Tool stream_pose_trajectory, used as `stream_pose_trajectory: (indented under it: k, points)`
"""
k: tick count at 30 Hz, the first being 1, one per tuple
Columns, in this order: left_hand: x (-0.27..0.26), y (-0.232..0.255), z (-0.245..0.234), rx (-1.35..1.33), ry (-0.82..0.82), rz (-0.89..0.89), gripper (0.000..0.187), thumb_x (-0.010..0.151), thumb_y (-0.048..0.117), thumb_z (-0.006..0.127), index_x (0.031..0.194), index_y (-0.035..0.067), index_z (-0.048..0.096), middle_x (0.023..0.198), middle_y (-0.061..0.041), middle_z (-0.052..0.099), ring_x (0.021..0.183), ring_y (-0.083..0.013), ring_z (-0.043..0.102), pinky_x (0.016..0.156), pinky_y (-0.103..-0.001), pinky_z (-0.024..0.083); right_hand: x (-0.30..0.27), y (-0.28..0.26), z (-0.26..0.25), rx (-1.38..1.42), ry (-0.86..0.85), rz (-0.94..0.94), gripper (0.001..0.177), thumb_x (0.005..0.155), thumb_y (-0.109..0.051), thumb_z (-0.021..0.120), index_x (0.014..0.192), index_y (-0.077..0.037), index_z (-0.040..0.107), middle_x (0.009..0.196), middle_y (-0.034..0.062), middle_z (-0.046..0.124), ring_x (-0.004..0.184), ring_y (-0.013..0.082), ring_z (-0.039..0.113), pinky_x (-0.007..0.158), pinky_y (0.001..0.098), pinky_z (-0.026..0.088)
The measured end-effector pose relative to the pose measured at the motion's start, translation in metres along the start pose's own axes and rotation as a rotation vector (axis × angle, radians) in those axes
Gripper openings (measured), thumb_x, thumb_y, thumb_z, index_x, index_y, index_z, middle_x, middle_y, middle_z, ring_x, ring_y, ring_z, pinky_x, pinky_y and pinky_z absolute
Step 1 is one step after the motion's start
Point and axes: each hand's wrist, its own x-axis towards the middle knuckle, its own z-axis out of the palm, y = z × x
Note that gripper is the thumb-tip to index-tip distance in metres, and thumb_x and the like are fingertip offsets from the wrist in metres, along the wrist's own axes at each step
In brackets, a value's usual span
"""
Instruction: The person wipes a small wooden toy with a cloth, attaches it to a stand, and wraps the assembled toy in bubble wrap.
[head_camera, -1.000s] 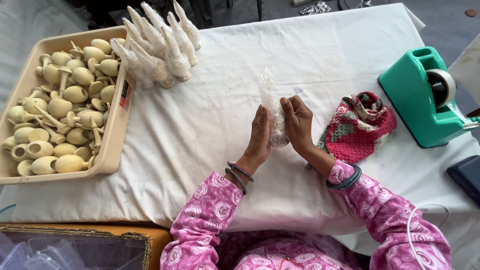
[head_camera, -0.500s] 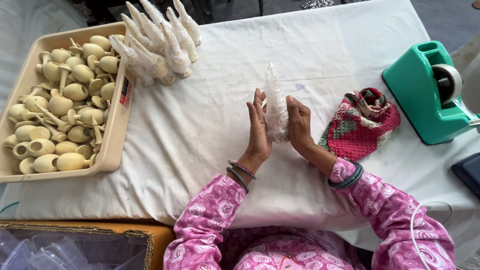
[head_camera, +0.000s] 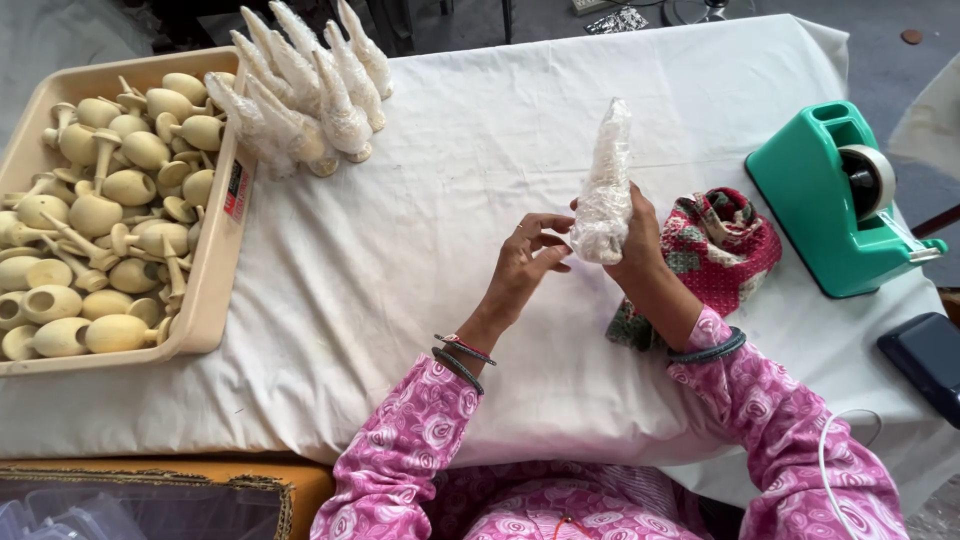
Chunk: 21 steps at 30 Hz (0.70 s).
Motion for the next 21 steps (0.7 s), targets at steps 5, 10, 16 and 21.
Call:
stream_pose_trajectory:
  k: [5, 10, 16, 21]
  points:
    - [-0.002, 0.001, 0.008, 0.181, 0.018, 0.077, 0.030, 0.093, 0.007, 0.075, 0.120, 0.005, 0.061, 0.122, -0.003, 0.060, 0.105, -0.0132, 0.067, 0.080, -0.028, 0.064, -0.003, 0.003, -0.001, -0.016, -0.093, -0.010, 0.044, 0.107, -0.035, 0.043, 0.133, 0.001, 0.049, 0.103, 0.0202, 0.067, 0.086, 0.0263, 0.072, 0.071, 0.0402, 0.063]
    - [-0.004, 0.007, 0.018, 0.335, 0.099, 0.160, 0.032, 0.088, 0.007, 0.082, 0.111, 0.005, 0.060, 0.118, -0.003, 0.057, 0.103, -0.0131, 0.066, 0.076, -0.028, 0.067, -0.007, 0.014, 0.003, -0.015, -0.150, -0.035, 0.042, 0.104, -0.030, 0.045, 0.131, 0.001, 0.050, 0.102, 0.0195, 0.067, 0.085, 0.0260, 0.072, 0.073, 0.0404, 0.064]
    - [-0.018, 0.015, 0.026, 0.859, 0.248, 0.489, 0.022, 0.086, 0.004, 0.079, 0.103, 0.005, 0.065, 0.113, -0.004, 0.062, 0.103, -0.0200, 0.065, 0.075, -0.032, 0.062, -0.001, 0.032, -0.004, 0.210, -0.119, 0.013, 0.042, 0.112, -0.033, 0.050, 0.133, 0.003, 0.053, 0.104, 0.0139, 0.066, 0.082, 0.0217, 0.070, 0.069, 0.0375, 0.062]
    - [-0.015, 0.010, 0.023, 0.864, 0.144, 0.572, 0.009, 0.093, 0.002, 0.075, 0.101, 0.004, 0.071, 0.111, -0.005, 0.068, 0.107, -0.0200, 0.062, 0.090, -0.033, 0.057, -0.008, 0.016, 0.004, 0.078, 0.073, -0.048, 0.045, 0.106, -0.033, 0.051, 0.131, 0.003, 0.055, 0.100, 0.0132, 0.066, 0.078, 0.0205, 0.071, 0.064, 0.0351, 0.063]
